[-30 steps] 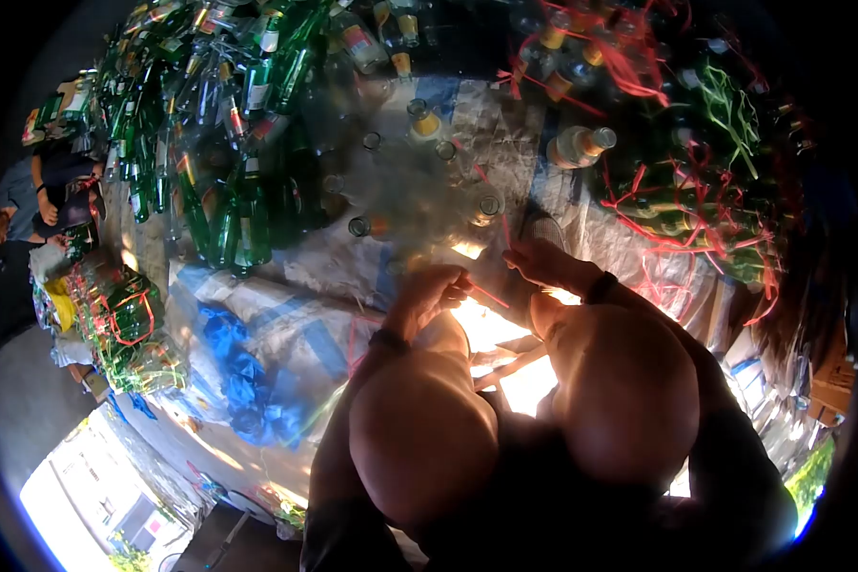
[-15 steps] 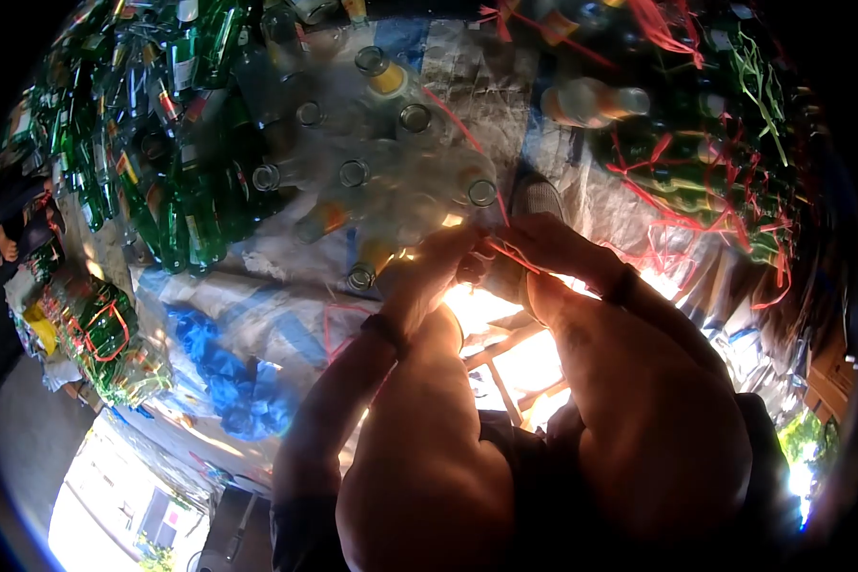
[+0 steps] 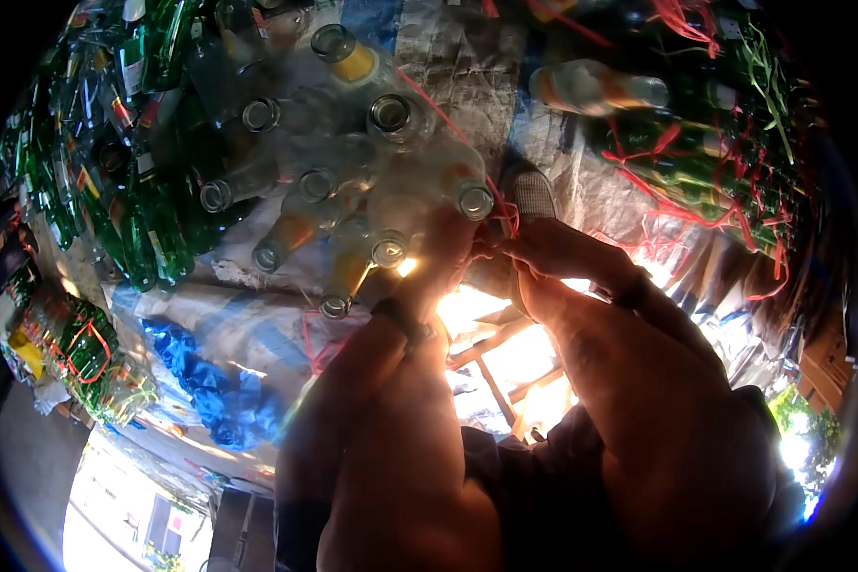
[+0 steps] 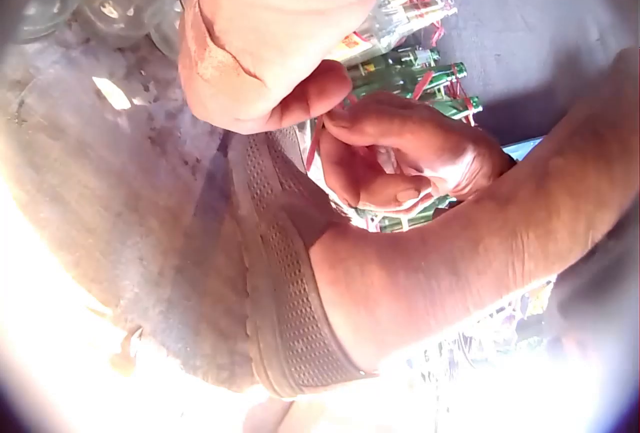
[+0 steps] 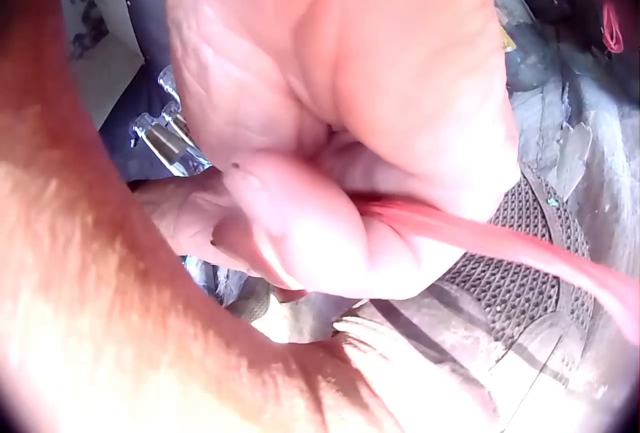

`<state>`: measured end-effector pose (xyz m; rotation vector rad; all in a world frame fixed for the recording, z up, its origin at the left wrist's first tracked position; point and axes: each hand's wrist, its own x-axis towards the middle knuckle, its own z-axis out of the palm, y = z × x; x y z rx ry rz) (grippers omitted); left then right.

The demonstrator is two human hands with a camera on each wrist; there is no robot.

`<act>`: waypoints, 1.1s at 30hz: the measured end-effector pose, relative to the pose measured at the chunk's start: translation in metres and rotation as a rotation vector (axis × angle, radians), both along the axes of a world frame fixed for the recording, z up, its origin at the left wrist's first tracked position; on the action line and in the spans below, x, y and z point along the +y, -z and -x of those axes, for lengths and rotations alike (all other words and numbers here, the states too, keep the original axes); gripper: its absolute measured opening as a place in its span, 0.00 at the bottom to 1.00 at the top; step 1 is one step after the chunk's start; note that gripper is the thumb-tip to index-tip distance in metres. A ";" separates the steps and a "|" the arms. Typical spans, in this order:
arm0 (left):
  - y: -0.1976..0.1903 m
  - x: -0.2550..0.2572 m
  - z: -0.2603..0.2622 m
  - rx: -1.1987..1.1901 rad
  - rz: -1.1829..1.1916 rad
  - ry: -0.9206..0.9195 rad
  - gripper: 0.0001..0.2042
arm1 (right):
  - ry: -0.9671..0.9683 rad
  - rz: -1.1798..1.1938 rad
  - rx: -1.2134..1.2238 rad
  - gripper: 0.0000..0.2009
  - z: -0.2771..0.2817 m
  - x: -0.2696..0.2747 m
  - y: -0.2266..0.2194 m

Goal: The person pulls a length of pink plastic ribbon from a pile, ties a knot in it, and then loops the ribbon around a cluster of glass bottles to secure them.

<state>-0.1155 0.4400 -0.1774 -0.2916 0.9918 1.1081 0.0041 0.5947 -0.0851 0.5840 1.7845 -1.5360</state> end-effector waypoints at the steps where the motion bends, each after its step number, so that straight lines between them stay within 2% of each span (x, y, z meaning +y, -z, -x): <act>1: -0.003 0.001 0.000 -0.005 -0.001 -0.002 0.09 | -0.002 -0.001 -0.005 0.28 -0.001 -0.001 0.001; 4: -0.030 0.007 0.005 -0.066 -0.055 -0.081 0.11 | 0.034 0.125 -0.108 0.24 -0.009 -0.006 0.009; 6: -0.040 0.009 0.008 -0.079 -0.096 -0.127 0.15 | 0.006 0.156 -0.161 0.29 -0.020 -0.007 0.030; 9: -0.026 0.004 0.003 -0.019 -0.079 -0.124 0.14 | 0.047 0.148 -0.099 0.27 -0.027 -0.004 0.038; 10: -0.026 0.006 0.001 -0.023 -0.078 -0.126 0.14 | 0.045 0.149 -0.103 0.27 -0.020 0.002 0.025; 12: -0.031 0.012 -0.001 -0.055 0.023 -0.320 0.06 | 0.129 0.105 -0.148 0.25 0.002 0.018 -0.013; 13: -0.030 0.011 -0.001 -0.058 0.021 -0.321 0.06 | 0.236 0.151 -0.197 0.24 -0.012 0.021 0.010; 15: -0.027 0.011 0.001 -0.038 -0.025 -0.267 0.09 | 0.423 0.094 -0.015 0.20 -0.025 0.014 0.038; 16: -0.029 0.012 0.002 -0.040 -0.027 -0.267 0.09 | 0.422 0.092 -0.016 0.20 -0.021 0.013 0.037; 18: -0.034 0.010 0.003 -0.059 -0.035 -0.229 0.13 | 0.628 0.116 -0.059 0.19 -0.008 0.005 0.034; 21: -0.024 0.010 -0.002 -0.013 0.076 -0.234 0.15 | 0.677 0.118 -0.019 0.14 0.003 -0.004 0.033; 27: -0.004 0.003 -0.009 -0.042 -0.032 -0.228 0.16 | 0.741 0.146 -0.009 0.15 0.009 -0.005 0.034; 31: -0.019 0.006 -0.006 -0.010 -0.007 -0.205 0.15 | 0.801 0.148 -0.012 0.15 0.005 -0.005 0.041; 33: -0.018 0.004 -0.006 -0.015 0.048 -0.208 0.14 | 0.785 0.045 0.033 0.15 0.001 -0.004 0.048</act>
